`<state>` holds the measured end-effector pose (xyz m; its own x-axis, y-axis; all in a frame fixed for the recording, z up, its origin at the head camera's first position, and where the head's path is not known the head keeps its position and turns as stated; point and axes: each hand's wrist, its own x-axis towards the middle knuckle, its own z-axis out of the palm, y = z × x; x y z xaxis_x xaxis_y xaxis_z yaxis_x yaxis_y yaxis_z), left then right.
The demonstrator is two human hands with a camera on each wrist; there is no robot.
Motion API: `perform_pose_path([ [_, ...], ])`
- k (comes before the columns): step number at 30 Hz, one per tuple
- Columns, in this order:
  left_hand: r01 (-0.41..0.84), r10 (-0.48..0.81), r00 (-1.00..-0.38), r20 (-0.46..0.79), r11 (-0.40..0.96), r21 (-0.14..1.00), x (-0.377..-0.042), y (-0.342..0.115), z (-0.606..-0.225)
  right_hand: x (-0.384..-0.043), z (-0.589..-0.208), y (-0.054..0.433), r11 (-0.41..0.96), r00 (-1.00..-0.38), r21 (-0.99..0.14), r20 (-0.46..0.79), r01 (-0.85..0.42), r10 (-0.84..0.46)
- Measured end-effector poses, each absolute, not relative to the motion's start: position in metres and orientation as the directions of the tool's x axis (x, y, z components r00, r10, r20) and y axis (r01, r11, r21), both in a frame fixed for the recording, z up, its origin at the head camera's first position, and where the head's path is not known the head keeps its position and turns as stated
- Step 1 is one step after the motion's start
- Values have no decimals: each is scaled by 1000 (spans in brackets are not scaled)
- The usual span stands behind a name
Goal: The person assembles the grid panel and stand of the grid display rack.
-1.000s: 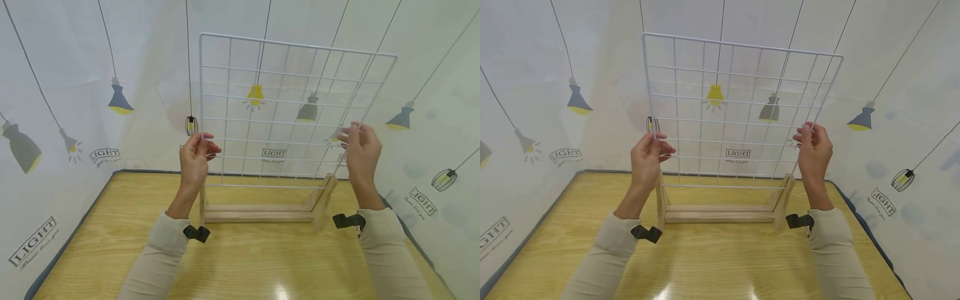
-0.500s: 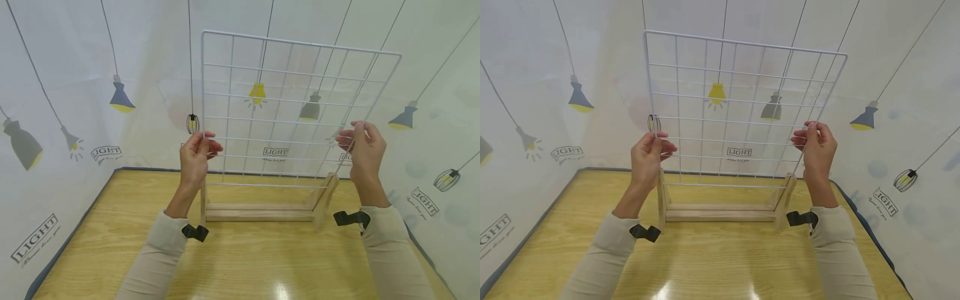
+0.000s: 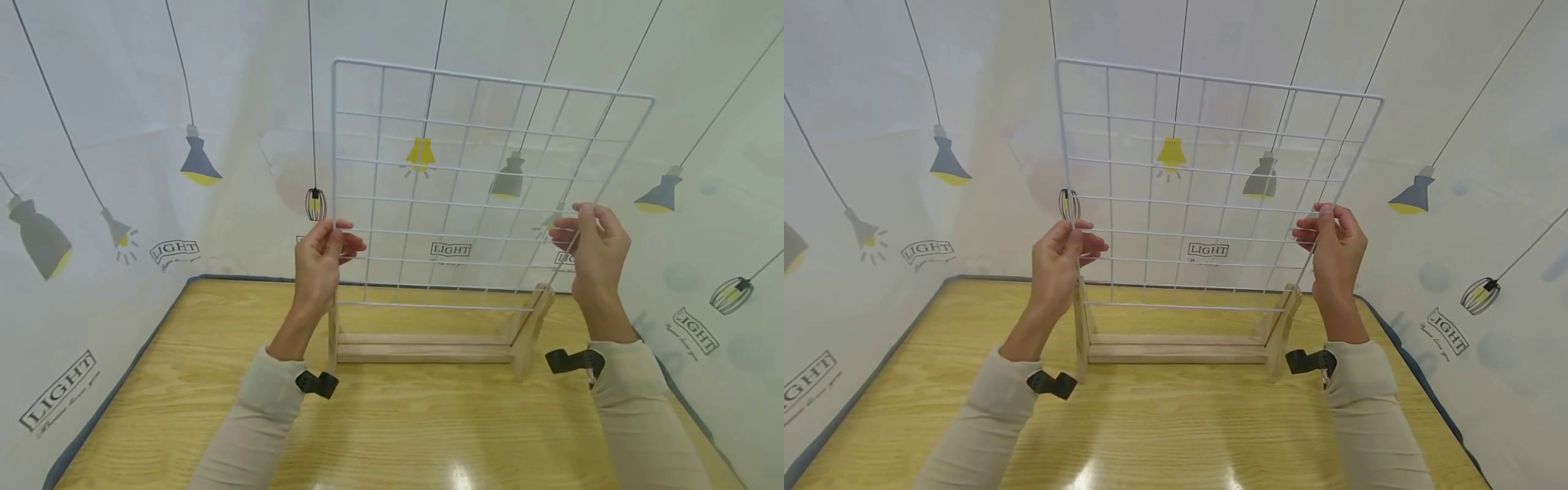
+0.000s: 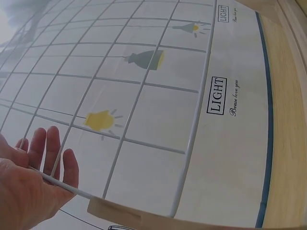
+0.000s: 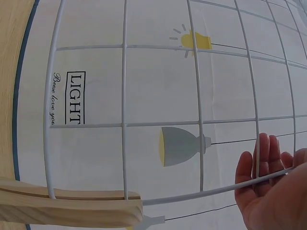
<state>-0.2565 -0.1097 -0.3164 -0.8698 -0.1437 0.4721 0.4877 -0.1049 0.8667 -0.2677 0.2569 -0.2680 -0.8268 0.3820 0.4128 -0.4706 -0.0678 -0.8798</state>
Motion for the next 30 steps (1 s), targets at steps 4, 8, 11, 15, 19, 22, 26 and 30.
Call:
perform_pose_path([
  [4,484,-146,-871,469,-100,869,-255,-110,-317,-267,-269,257,-61,-827,-881,415,-469,379],
  [8,471,-144,-879,455,-106,876,-255,-109,-319,-267,-271,257,-56,-831,-886,407,-460,379],
  [11,464,-143,-882,448,-113,878,-255,-109,-321,-267,-273,258,-55,-831,-887,407,-459,379],
  [15,474,-139,-878,458,-112,874,-256,-109,-323,-267,-276,258,-71,-831,-881,411,-468,375],
  [19,470,-136,-880,455,-112,876,-256,-109,-325,-267,-278,259,-82,-834,-880,409,-468,371],
  [22,462,-133,-885,447,-120,879,-256,-109,-326,-266,-280,260,-72,-837,-886,403,-458,369],
  [26,460,-129,-886,445,-122,880,-256,-110,-329,-267,-282,260,-71,-842,-892,393,-447,369],
  [30,462,-126,-885,449,-105,881,-256,-110,-331,-267,-285,260,-76,-843,-889,396,-451,365],
])
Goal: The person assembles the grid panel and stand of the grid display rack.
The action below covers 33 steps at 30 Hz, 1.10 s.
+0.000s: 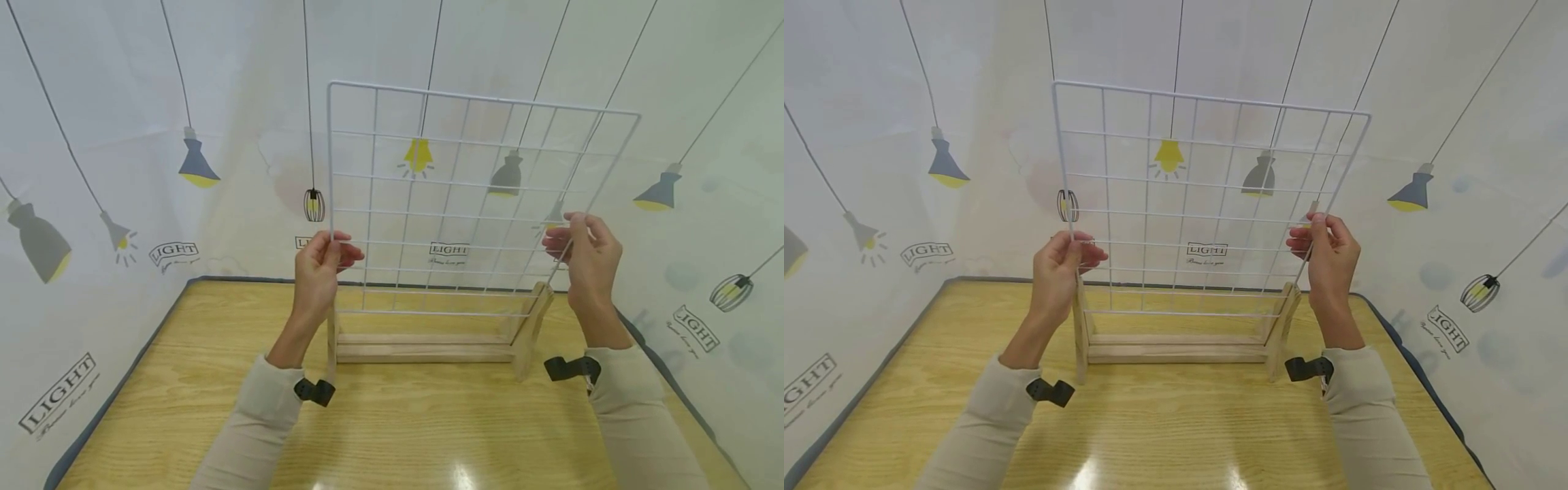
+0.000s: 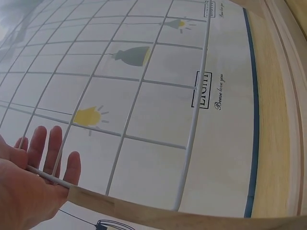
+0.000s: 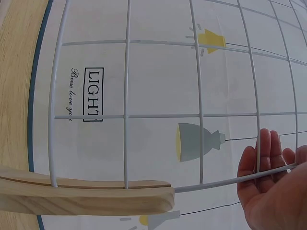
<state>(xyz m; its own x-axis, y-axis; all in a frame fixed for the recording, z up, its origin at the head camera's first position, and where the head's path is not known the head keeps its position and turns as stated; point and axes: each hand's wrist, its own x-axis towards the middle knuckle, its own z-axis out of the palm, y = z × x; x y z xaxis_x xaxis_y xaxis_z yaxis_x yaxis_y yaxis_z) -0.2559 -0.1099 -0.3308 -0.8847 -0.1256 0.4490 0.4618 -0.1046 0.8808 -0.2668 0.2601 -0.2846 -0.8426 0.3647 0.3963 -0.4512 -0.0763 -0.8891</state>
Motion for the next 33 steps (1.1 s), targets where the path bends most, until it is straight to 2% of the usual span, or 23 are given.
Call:
perform_pose_path([
  [6,482,-115,-873,473,-73,873,-256,-110,-332,-267,-288,261,-60,-834,-883,414,-465,365],
  [21,465,-113,-883,455,-89,881,-254,-112,-337,-267,-293,261,-66,-837,-882,416,-466,357],
  [33,470,-97,-879,467,-15,882,-255,-116,-343,-268,-298,263,-40,-835,-886,420,-463,357],
])
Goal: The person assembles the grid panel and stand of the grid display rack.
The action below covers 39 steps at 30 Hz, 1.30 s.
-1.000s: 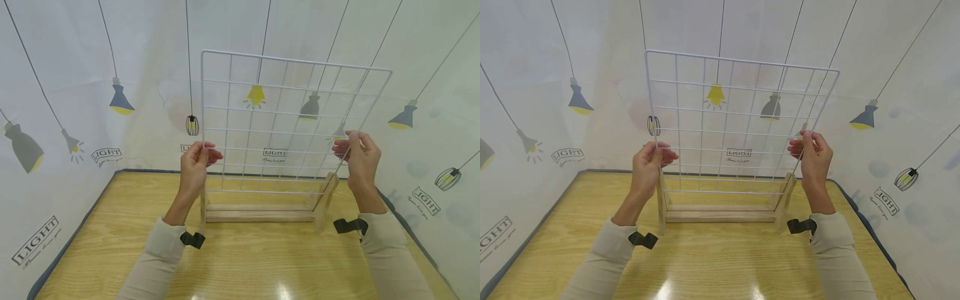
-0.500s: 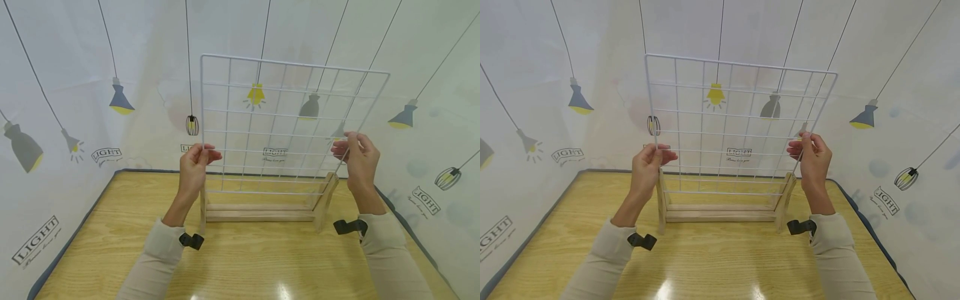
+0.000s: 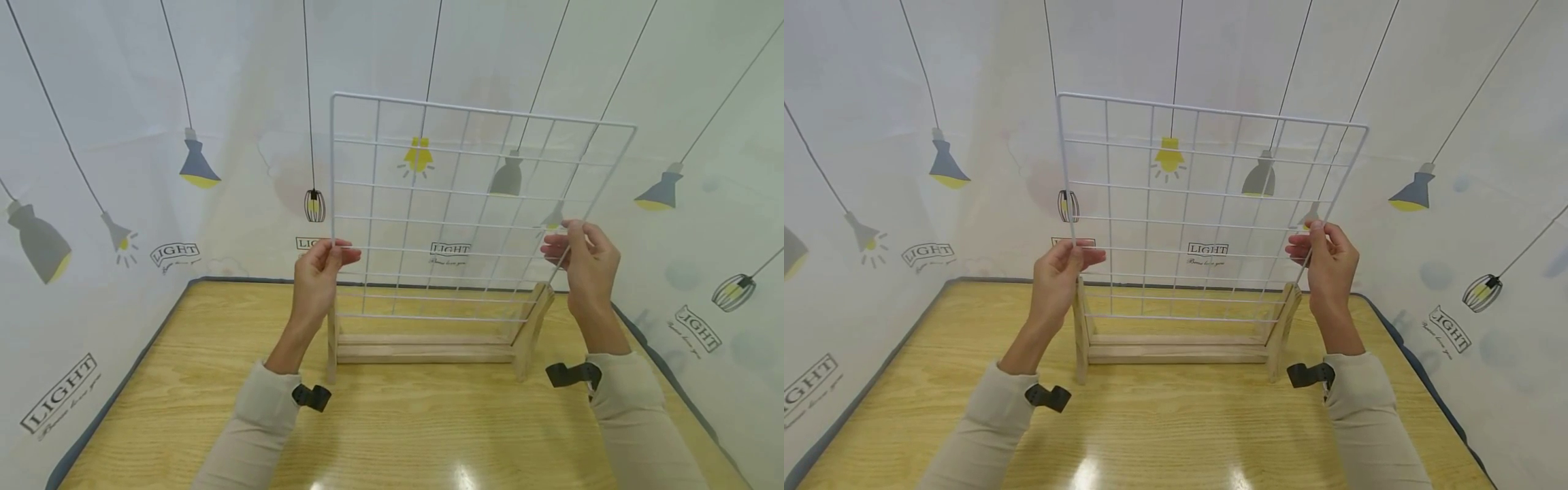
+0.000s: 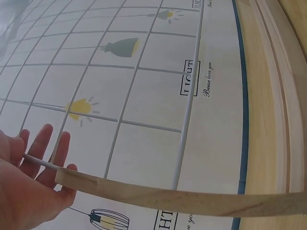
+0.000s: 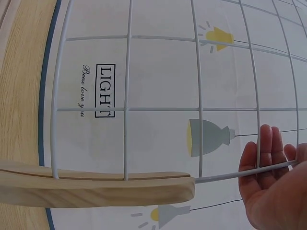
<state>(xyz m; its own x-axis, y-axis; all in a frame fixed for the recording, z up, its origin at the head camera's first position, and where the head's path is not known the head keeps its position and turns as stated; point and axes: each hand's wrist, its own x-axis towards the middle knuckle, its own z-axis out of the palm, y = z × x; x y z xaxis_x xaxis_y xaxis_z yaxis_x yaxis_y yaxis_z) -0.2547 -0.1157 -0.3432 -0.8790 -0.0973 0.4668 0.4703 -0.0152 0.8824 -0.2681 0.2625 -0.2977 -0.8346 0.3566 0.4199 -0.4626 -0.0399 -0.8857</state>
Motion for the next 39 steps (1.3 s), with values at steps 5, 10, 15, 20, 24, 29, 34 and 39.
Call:
perform_pose_path([
  [5,459,-99,-883,458,17,888,-255,-118,-345,-269,-300,262,-48,-835,-881,426,-470,350],
  [10,443,-108,-889,446,47,895,-257,-118,-346,-268,-301,263,-53,-841,-885,418,-462,344],
  [15,450,-110,-883,455,68,890,-258,-119,-347,-268,-302,263,-53,-845,-889,411,-454,341],
  [20,456,-108,-881,461,66,887,-257,-119,-347,-268,-303,262,-56,-839,-883,421,-466,343],
  [24,468,-110,-875,472,59,882,-256,-119,-346,-269,-303,262,-67,-836,-878,425,-475,346],
  [29,487,-105,-866,489,42,872,-256,-119,-345,-270,-304,263,-90,-837,-873,423,-479,348],
  [34,508,-129,-852,508,30,861,-258,-119,-340,-270,-303,262,-97,-841,-876,415,-472,348],
  [39,559,-171,-814,555,31,829,-260,-117,-330,-270,-302,261,-96,-842,-876,416,-472,344],
])
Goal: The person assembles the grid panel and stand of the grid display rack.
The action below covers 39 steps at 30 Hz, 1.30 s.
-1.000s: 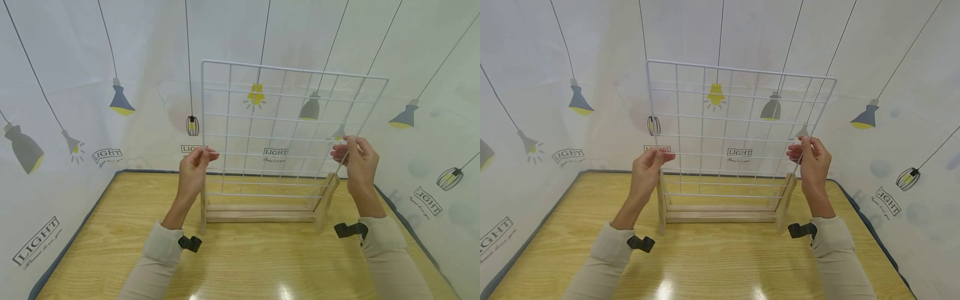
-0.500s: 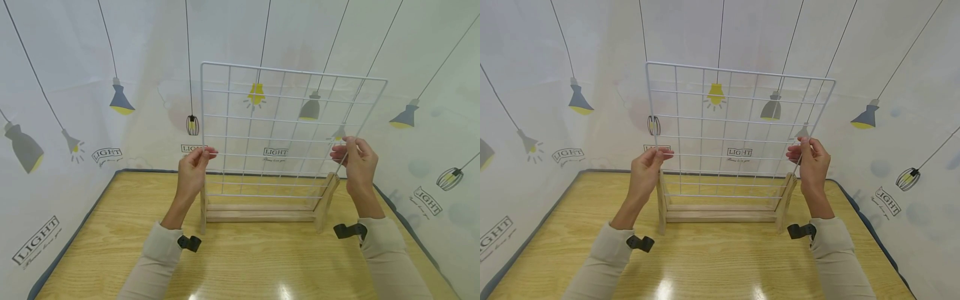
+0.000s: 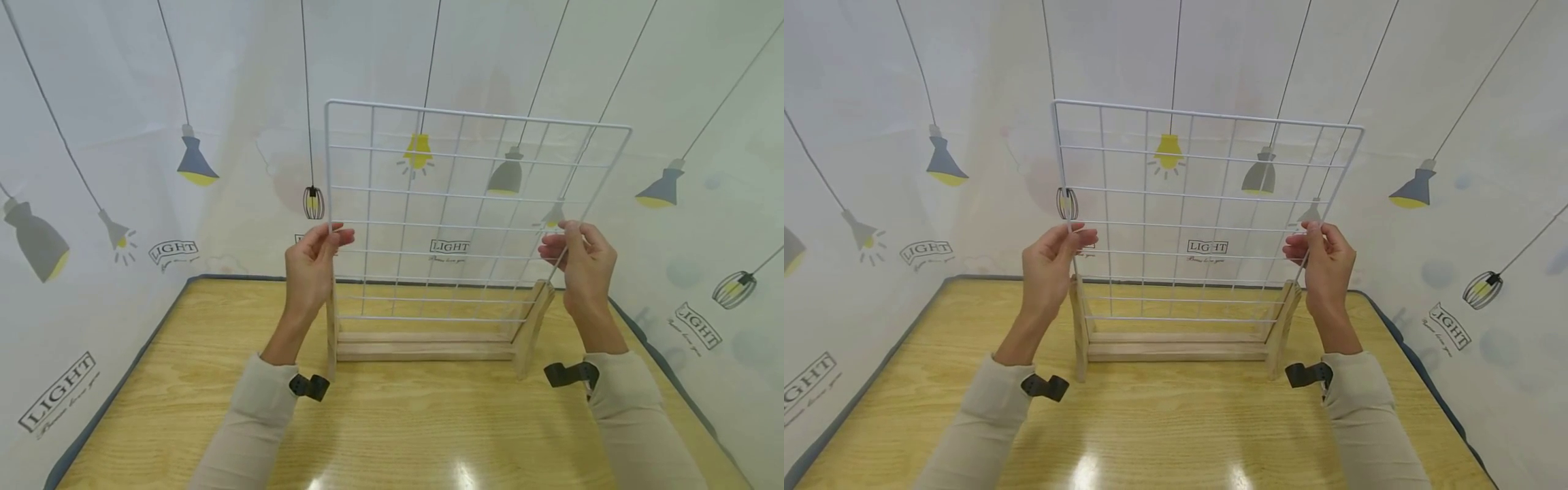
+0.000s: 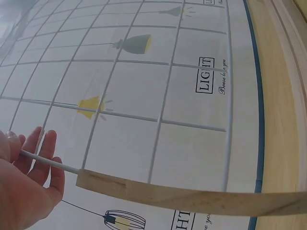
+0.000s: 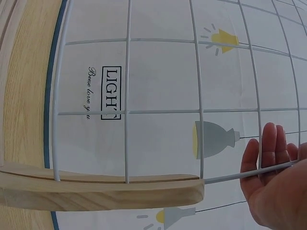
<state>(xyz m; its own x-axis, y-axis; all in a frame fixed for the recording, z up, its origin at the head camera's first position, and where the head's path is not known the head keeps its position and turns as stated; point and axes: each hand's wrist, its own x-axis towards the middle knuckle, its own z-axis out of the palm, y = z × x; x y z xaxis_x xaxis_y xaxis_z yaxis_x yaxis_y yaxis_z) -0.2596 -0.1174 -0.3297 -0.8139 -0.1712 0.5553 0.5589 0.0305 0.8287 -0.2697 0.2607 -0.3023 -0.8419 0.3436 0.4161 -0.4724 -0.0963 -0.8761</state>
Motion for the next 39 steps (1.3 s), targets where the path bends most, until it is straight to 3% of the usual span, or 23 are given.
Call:
perform_pose_path([
  [39,501,-192,-847,495,21,865,-256,-116,-343,-270,-320,260,-62,-851,-895,395,-441,347],
])
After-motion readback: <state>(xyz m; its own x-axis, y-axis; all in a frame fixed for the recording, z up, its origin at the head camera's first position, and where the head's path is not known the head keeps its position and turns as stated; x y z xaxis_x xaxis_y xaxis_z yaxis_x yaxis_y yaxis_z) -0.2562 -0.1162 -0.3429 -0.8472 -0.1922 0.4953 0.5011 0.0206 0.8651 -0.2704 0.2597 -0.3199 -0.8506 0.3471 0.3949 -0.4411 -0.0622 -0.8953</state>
